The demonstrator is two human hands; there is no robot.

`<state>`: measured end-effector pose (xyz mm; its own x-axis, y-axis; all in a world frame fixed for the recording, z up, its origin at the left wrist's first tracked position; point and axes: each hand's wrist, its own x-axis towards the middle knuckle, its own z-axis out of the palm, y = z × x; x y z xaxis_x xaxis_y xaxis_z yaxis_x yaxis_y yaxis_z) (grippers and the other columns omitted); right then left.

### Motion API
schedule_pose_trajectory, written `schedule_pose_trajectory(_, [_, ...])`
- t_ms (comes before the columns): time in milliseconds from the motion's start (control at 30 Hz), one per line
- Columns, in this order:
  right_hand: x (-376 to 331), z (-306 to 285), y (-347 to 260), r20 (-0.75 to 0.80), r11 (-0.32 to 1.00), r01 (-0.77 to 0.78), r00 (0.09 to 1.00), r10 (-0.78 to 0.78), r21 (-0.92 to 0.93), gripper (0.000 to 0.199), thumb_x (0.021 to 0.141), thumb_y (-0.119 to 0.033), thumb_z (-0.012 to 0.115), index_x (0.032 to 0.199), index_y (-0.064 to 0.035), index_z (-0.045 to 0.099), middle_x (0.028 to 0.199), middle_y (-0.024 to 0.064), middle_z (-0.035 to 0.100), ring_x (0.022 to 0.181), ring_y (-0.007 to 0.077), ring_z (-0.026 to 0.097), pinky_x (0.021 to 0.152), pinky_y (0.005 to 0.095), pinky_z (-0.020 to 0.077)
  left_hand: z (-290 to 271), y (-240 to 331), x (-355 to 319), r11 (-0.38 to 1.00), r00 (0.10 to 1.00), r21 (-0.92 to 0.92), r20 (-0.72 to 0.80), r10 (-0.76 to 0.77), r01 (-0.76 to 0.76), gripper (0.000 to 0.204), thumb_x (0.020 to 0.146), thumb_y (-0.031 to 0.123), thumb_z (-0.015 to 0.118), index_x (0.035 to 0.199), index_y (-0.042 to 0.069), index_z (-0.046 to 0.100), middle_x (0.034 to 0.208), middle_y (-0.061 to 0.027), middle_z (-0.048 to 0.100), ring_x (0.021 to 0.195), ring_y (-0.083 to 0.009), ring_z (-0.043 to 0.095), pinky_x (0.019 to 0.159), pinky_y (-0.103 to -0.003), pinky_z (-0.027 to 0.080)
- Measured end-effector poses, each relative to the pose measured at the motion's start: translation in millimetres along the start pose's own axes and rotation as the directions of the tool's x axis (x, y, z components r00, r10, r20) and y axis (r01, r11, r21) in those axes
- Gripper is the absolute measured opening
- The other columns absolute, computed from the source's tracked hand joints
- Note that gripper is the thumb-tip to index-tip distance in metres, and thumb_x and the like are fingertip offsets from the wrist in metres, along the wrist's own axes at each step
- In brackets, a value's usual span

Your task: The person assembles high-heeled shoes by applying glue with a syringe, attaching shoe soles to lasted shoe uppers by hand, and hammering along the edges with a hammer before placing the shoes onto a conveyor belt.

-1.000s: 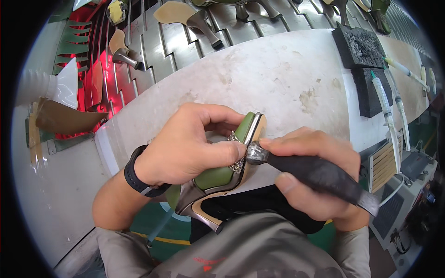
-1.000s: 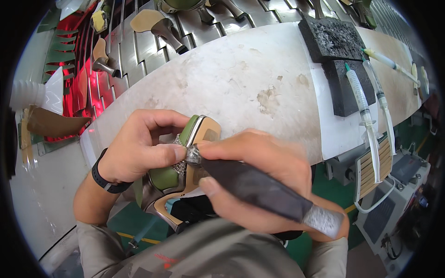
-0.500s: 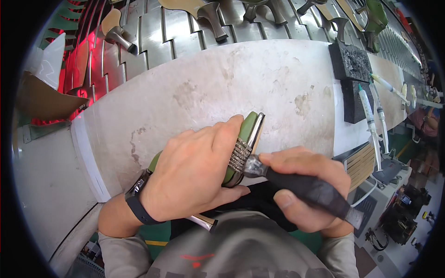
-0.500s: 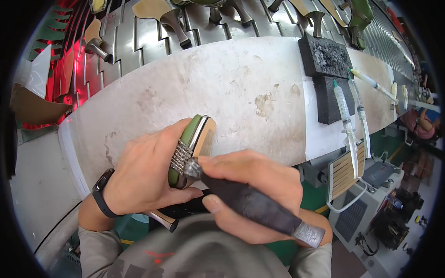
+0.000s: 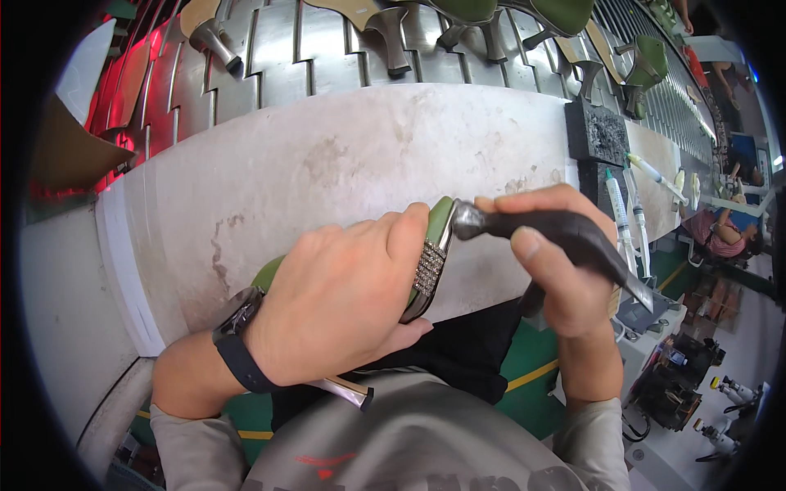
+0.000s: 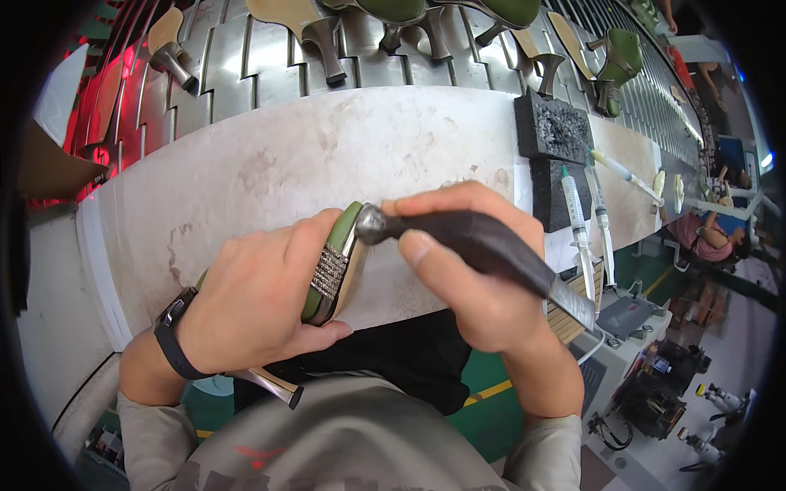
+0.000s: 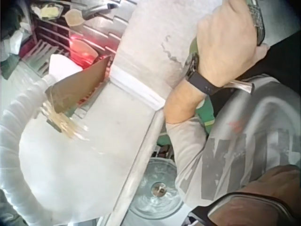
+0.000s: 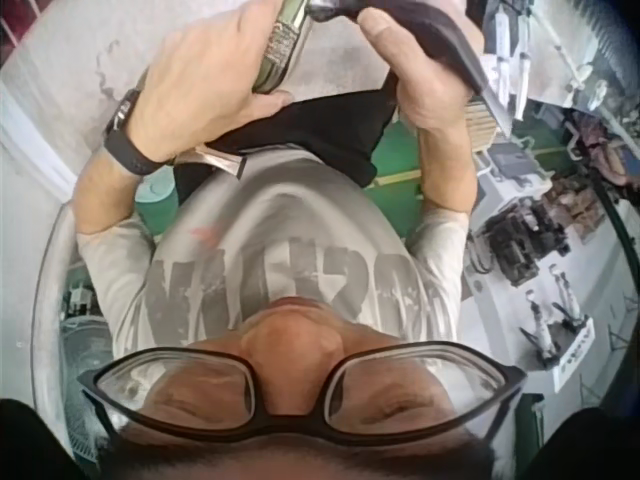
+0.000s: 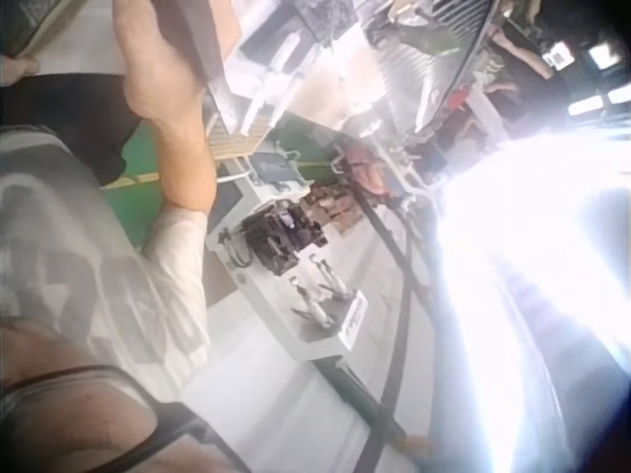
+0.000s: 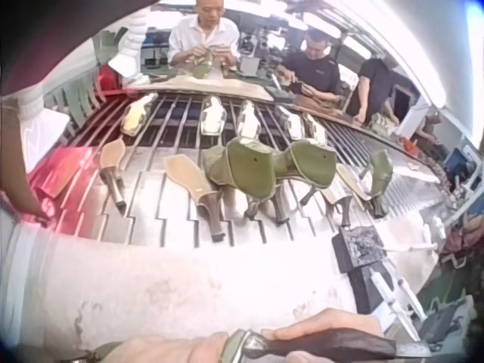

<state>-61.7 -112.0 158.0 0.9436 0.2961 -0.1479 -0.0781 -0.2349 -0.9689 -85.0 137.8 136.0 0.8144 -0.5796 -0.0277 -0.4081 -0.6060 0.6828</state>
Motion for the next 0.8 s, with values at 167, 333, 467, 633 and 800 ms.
schedule_pose_trajectory(167, [-25.8, 4.3, -8.7, 0.167, 0.991, 0.094, 0.983, -0.076, -0.100, 0.032, 0.088, 0.001, 0.076, 0.119, 0.0054, 0.070, 0.112, 0.0183, 0.079, 0.101, 0.0218, 0.078, 0.090, 0.0334, 0.0605, 4.7, -1.2, -2.9, 0.999, 0.998, -0.015, -0.058, 0.036, -0.037, 0.084, 0.067, 0.021, 0.096, 0.130, -0.007, 0.048, 0.096, -0.0164, 0.066, 0.090, -0.0365, 0.069, 0.072, -0.045, 0.054])
schedule_pose_trajectory(333, [-29.2, 13.5, -17.9, 0.246, 0.932, 0.273, 0.945, -0.215, -0.237, 0.034, 0.081, -0.001, 0.081, 0.114, 0.0055, 0.072, 0.107, 0.0198, 0.079, 0.095, 0.0301, 0.079, 0.084, 0.0364, 0.0628, 7.8, -2.9, -4.1, 0.998, 0.996, -0.037, -0.081, 0.048, -0.051, 0.080, 0.068, 0.020, 0.095, 0.127, -0.007, 0.049, 0.097, -0.0177, 0.067, 0.090, -0.0372, 0.070, 0.072, -0.045, 0.055])
schedule_pose_trajectory(467, [-40.0, 28.8, -18.0, 0.285, 0.814, 0.446, 0.889, -0.358, -0.372, 0.038, 0.073, -0.003, 0.086, 0.107, 0.0067, 0.073, 0.103, 0.0206, 0.078, 0.092, 0.0333, 0.078, 0.080, 0.0372, 0.0636, 8.7, -3.4, -7.9, 0.999, 0.998, -0.050, -0.057, 0.011, -0.014, 0.085, 0.069, 0.021, 0.094, 0.134, -0.005, 0.048, 0.103, -0.0201, 0.068, 0.092, -0.0407, 0.070, 0.075, -0.047, 0.056])
schedule_pose_trajectory(633, [-68.0, 56.0, -6.7, 0.272, 0.543, 0.606, 0.774, -0.572, -0.582, 0.035, 0.074, -0.004, 0.084, 0.105, 0.0083, 0.074, 0.101, 0.0206, 0.076, 0.091, 0.0339, 0.077, 0.081, 0.0388, 0.0658, 8.4, -6.3, -6.6, 0.998, 0.999, -0.051, 0.013, -0.030, 0.031, 0.093, 0.068, 0.020, 0.093, 0.144, -0.004, 0.046, 0.110, -0.0238, 0.069, 0.097, -0.0453, 0.069, 0.079, -0.050, 0.057])
schedule_pose_trajectory(800, [-83.2, 77.4, 12.1, 0.097, 0.646, 0.554, 0.793, -0.601, -0.526, 0.039, 0.075, -0.003, 0.084, 0.109, 0.0098, 0.072, 0.104, 0.0211, 0.075, 0.095, 0.0368, 0.077, 0.085, 0.0407, 0.0661, -2.2, -22.8, -4.7, 0.990, 0.994, -0.123, 0.078, 0.071, -0.061, 0.095, 0.070, 0.024, 0.094, 0.145, -0.006, 0.045, 0.116, -0.0268, 0.068, 0.103, -0.0479, 0.068, 0.087, -0.048, 0.057])
